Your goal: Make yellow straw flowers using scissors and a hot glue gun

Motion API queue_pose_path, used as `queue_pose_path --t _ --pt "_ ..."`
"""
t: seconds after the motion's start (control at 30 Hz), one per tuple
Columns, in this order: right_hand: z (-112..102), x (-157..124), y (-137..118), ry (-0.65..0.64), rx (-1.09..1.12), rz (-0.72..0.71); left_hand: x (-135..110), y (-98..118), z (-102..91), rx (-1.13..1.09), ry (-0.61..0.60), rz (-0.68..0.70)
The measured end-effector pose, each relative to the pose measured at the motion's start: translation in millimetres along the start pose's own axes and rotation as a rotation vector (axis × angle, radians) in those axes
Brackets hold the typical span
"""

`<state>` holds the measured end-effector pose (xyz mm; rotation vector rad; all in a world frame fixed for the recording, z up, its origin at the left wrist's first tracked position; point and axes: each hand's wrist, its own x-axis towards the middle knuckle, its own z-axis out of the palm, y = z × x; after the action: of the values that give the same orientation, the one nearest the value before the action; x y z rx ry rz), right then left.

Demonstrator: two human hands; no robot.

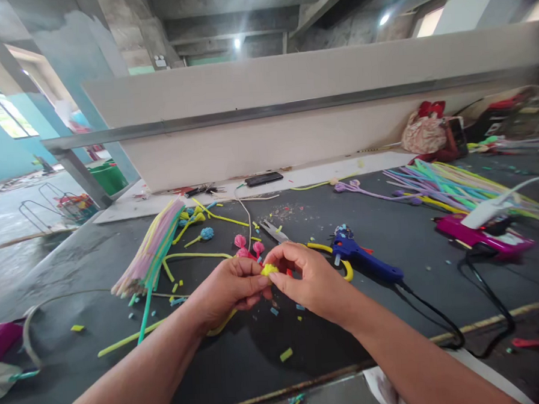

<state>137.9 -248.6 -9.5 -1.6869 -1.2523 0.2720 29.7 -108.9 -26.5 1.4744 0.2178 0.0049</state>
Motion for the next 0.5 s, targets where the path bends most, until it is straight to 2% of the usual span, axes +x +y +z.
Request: queue_pose_path --t 0.13,0.2,0.37,0.5 --pt "2 0 0 0.027 0.038 0.035 0 0 2.9 0.017 0.012 -0.024" --pt "2 0 1 0.038 0.095 0.111 1 0 6.3 0.013 0.056 -0.009" --pt "3 2 4 0.031 0.379 0.333 2 -6 14.5 0.113 0.295 0.181" --pt "5 2 2 0.042 0.536 0.377 3 -10 17.7 0.23 0.331 0.317"
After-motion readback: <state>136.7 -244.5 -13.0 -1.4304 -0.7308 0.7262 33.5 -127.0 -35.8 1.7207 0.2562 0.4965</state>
